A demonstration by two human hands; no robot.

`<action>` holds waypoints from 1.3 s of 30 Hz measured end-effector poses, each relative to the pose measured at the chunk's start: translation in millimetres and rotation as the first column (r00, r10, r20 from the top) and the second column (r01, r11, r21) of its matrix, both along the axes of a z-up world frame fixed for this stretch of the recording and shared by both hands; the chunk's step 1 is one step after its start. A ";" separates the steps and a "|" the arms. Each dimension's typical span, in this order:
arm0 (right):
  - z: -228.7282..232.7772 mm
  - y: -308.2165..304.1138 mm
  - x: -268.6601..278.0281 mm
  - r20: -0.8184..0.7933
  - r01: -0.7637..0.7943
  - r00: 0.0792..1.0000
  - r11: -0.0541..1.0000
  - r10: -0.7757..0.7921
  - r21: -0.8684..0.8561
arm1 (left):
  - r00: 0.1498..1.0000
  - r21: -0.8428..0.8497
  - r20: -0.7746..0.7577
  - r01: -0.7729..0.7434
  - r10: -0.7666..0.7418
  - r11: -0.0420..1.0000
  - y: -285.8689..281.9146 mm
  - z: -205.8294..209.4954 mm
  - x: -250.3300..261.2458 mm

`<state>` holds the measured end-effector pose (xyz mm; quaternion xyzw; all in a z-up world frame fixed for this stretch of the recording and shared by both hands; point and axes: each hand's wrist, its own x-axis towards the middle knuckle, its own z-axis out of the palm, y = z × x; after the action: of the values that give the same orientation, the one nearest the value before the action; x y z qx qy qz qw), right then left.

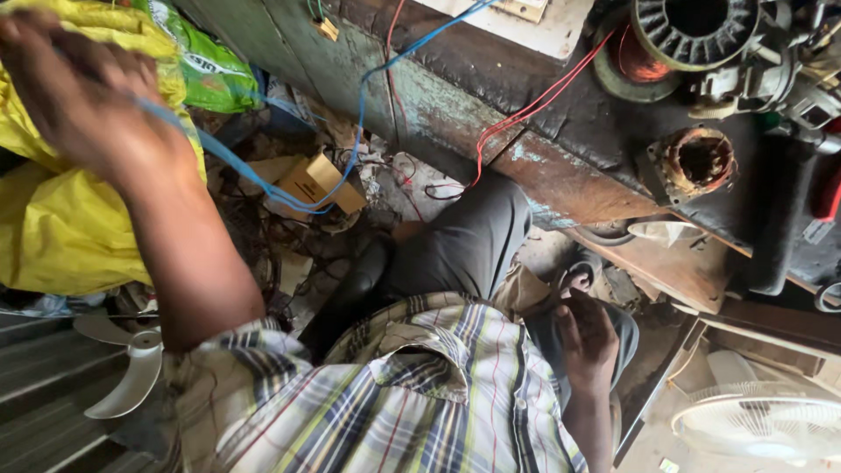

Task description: The person sits cross-legged and works on a motor stator, using a small metal tool to adjust the copper windings. They then strip the ends of blue wires and connect them to the stator terminals. Finally, they use a lit match to heat the wire connections.

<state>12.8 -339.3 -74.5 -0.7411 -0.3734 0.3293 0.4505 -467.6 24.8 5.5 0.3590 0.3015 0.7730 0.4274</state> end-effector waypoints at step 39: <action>249.2 32.6 103.7 -0.473 0.454 0.871 0.580 -0.131 0.676 | -0.410 -0.653 -0.725 0.666 -0.554 0.362 -167.4 -61.4 205.2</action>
<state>116.5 -306.8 174.7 -0.4522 -0.2541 0.1917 0.8332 -262.4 -142.6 -55.8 0.8646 0.1926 -0.0322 0.4629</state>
